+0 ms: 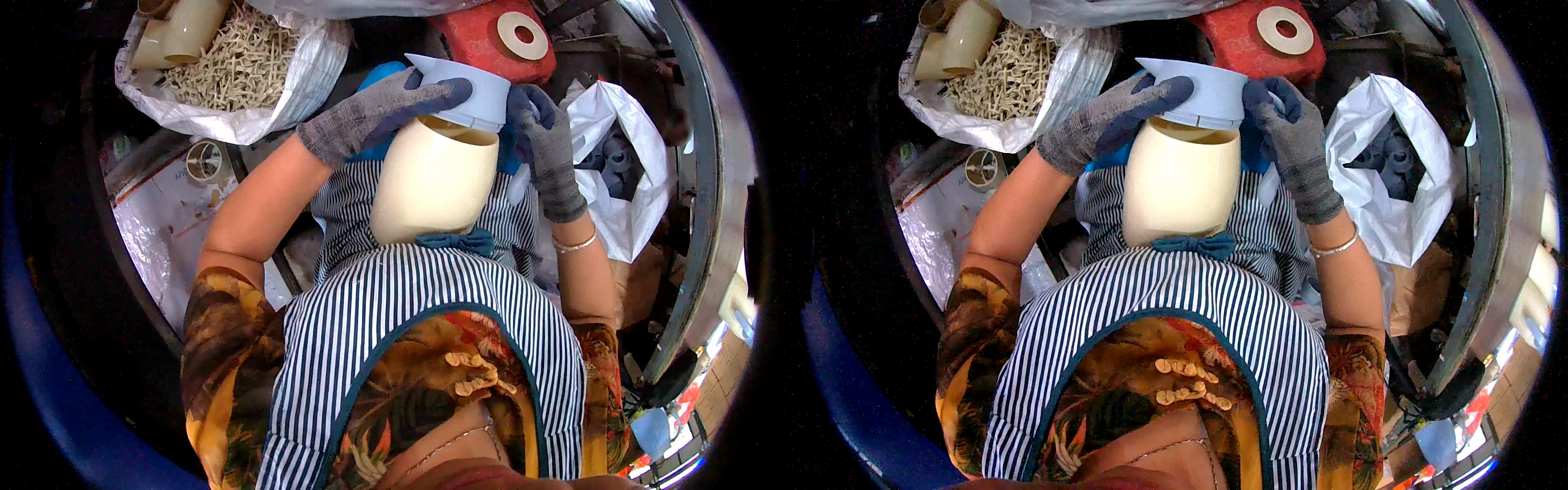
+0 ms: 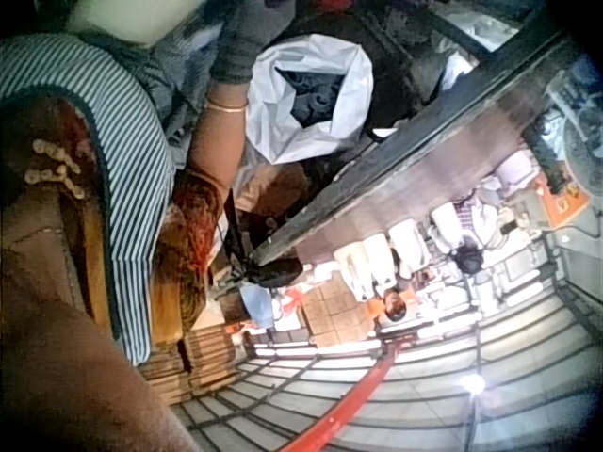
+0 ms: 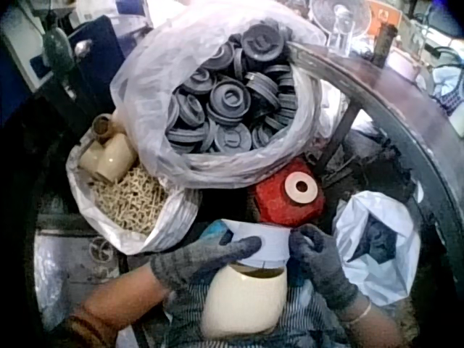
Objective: The person repeatedly picks up a beige plastic container and a grey lid, aligns them, and presses the lid onto the container to secure it. The person then places the assembled container into a white bag filled with packing material. This process is repeated multiple times with different containers.
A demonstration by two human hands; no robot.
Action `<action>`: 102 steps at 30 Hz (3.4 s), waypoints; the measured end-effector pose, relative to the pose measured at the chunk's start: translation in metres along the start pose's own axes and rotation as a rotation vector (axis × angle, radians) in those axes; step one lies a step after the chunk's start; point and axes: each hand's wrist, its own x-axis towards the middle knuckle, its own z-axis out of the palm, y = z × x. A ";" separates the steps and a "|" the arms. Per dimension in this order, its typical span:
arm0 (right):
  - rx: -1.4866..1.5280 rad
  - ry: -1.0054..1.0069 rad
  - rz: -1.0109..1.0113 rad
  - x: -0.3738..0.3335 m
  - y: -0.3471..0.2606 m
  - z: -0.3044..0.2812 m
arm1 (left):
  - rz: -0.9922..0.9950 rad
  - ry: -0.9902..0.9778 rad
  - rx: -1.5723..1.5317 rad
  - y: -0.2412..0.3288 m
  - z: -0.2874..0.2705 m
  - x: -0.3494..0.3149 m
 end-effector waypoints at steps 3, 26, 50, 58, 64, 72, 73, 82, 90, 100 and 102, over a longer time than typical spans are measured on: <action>0.015 -0.011 0.001 0.002 0.010 -0.003 | 0.007 -0.021 -0.001 0.001 0.001 0.002; -0.342 0.031 -0.359 -0.002 0.013 0.009 | -0.018 -0.034 0.161 -0.014 -0.006 -0.007; -0.776 -0.643 -0.551 0.026 -0.051 -0.017 | 0.029 -0.057 -0.017 -0.006 -0.001 -0.015; -0.880 -0.582 -0.504 0.020 -0.051 -0.008 | -0.016 -0.016 -0.080 -0.016 -0.005 -0.012; -0.983 -0.567 -0.605 0.027 -0.038 -0.013 | 0.045 -0.056 -0.085 -0.032 -0.011 0.001; -1.242 -0.567 -0.683 0.016 -0.075 -0.008 | 0.047 -0.037 0.157 -0.024 -0.014 0.000; -1.285 -0.561 -0.703 0.010 -0.079 -0.004 | 0.036 -0.023 0.149 -0.024 -0.010 -0.004; -1.409 -0.695 -0.531 0.010 -0.099 0.013 | -0.028 0.028 0.141 -0.023 -0.003 -0.009; -1.413 -0.756 -0.499 0.011 -0.112 0.015 | 0.048 -0.042 0.294 -0.030 -0.011 -0.004; -0.959 -0.806 -0.343 0.039 -0.094 -0.009 | 0.000 0.108 0.092 -0.027 0.006 -0.009; -0.411 -0.811 -0.183 0.040 -0.069 -0.016 | -0.021 0.210 0.000 -0.034 0.011 -0.014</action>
